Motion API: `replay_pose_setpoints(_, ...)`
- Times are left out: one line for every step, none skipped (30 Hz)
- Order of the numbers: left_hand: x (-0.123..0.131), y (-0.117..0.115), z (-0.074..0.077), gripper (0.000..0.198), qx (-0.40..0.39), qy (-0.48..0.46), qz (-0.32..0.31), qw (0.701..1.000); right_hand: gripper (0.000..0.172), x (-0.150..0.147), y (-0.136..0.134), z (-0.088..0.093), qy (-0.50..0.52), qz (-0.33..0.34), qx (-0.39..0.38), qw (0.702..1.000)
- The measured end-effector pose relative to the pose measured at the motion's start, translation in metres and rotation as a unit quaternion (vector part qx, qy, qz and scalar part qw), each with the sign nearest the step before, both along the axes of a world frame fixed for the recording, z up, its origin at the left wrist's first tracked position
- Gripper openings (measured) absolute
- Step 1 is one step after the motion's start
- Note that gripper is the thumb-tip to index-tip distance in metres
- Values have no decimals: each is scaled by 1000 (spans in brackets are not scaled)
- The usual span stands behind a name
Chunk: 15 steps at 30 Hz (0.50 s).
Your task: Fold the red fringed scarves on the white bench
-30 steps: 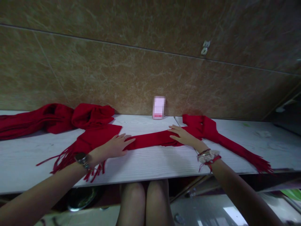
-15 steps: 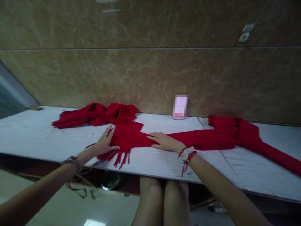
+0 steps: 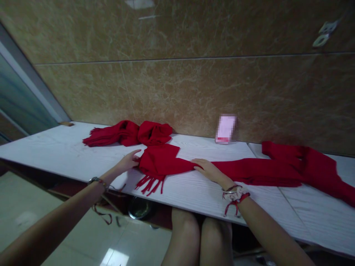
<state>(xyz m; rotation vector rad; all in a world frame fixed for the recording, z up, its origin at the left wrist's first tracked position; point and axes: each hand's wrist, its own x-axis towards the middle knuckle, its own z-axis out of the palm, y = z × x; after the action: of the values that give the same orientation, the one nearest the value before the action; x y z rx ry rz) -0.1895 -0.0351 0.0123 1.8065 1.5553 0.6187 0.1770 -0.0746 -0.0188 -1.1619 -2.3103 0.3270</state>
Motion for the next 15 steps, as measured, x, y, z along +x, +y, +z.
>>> replay_pose_setpoints(4,0,4,75,-25,-33,7,999,29,1,1,0,17,-8,-6,1000)
replay_pose_setpoints(8,-1,8,75,-46,-64,10,997,27,2,3,0,33,-19,-13,999)
replay_pose_setpoints(11,-2,12,73,-61,-91,13,994,25,4,4,0,47,-31,-20,998)
replay_pose_setpoints(15,-3,15,71,-72,-110,16,991,23,5,6,0,60,-44,-27,997)
replay_pose_setpoints(18,-4,18,70,-74,-124,19,989,23,6,8,0,73,-57,-34,995)
replay_pose_setpoints(21,-5,19,70,-68,-131,23,989,24,8,9,0,89,-71,-40,993)
replay_pose_setpoints(24,-6,19,71,-56,-128,26,990,25,9,10,0,108,-85,-44,990)
replay_pose_setpoints(25,-5,19,73,-40,-118,31,992,26,10,12,-1,128,-99,-47,986)
replay_pose_setpoints(25,-4,19,73,-20,-98,35,994,27,12,13,-1,148,-114,-48,981)
replay_pose_setpoints(24,-1,21,72,2,-66,42,997,28,13,13,-1,165,-127,-48,977)
replay_pose_setpoints(19,3,24,69,28,-21,53,998,28,14,13,-2,179,-139,-47,973)
replay_pose_setpoints(13,7,31,66,55,38,69,995,29,14,13,-2,189,-148,-47,970)
replay_pose_setpoints(4,12,40,61,90,102,81,987,30,15,13,-1,195,-154,-46,968)
replay_pose_setpoints(-6,16,51,58,123,173,98,972,30,15,12,-1,198,-157,-45,966)
replay_pose_setpoints(-16,19,63,56,142,234,114,955,30,15,12,0,197,-158,-44,967)
